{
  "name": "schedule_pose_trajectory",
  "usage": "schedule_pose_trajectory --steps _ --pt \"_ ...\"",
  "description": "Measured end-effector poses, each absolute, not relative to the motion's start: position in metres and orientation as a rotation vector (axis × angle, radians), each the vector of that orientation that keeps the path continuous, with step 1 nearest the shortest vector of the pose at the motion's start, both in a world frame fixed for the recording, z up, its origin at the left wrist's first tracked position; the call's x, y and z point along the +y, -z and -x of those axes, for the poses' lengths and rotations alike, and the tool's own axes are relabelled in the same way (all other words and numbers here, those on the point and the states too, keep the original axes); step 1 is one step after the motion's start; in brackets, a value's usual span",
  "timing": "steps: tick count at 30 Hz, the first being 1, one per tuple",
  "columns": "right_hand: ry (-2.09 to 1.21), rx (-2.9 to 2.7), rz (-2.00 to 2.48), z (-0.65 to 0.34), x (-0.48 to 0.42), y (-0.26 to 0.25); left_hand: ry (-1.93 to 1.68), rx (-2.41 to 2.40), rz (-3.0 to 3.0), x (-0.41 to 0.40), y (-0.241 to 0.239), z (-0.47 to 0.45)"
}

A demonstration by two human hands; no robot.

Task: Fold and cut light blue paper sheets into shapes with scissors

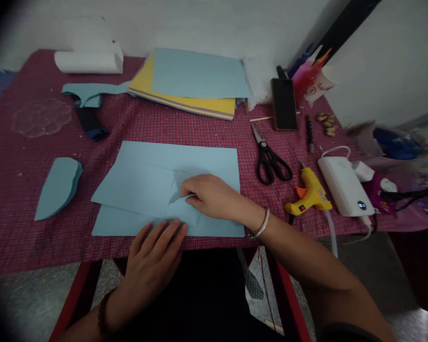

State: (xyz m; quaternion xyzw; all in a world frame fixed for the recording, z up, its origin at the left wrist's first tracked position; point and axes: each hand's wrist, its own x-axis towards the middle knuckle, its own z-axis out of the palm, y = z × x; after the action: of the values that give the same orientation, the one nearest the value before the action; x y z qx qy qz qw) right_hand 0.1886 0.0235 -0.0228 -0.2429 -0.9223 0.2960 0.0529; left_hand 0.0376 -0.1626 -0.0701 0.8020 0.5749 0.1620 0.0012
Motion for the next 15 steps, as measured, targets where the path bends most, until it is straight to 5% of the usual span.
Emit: schedule_pose_trajectory --steps 15 --pt "-0.884 -2.781 0.763 -0.1887 0.0218 0.0262 -0.524 1.832 -2.526 -0.1613 0.0668 -0.0390"
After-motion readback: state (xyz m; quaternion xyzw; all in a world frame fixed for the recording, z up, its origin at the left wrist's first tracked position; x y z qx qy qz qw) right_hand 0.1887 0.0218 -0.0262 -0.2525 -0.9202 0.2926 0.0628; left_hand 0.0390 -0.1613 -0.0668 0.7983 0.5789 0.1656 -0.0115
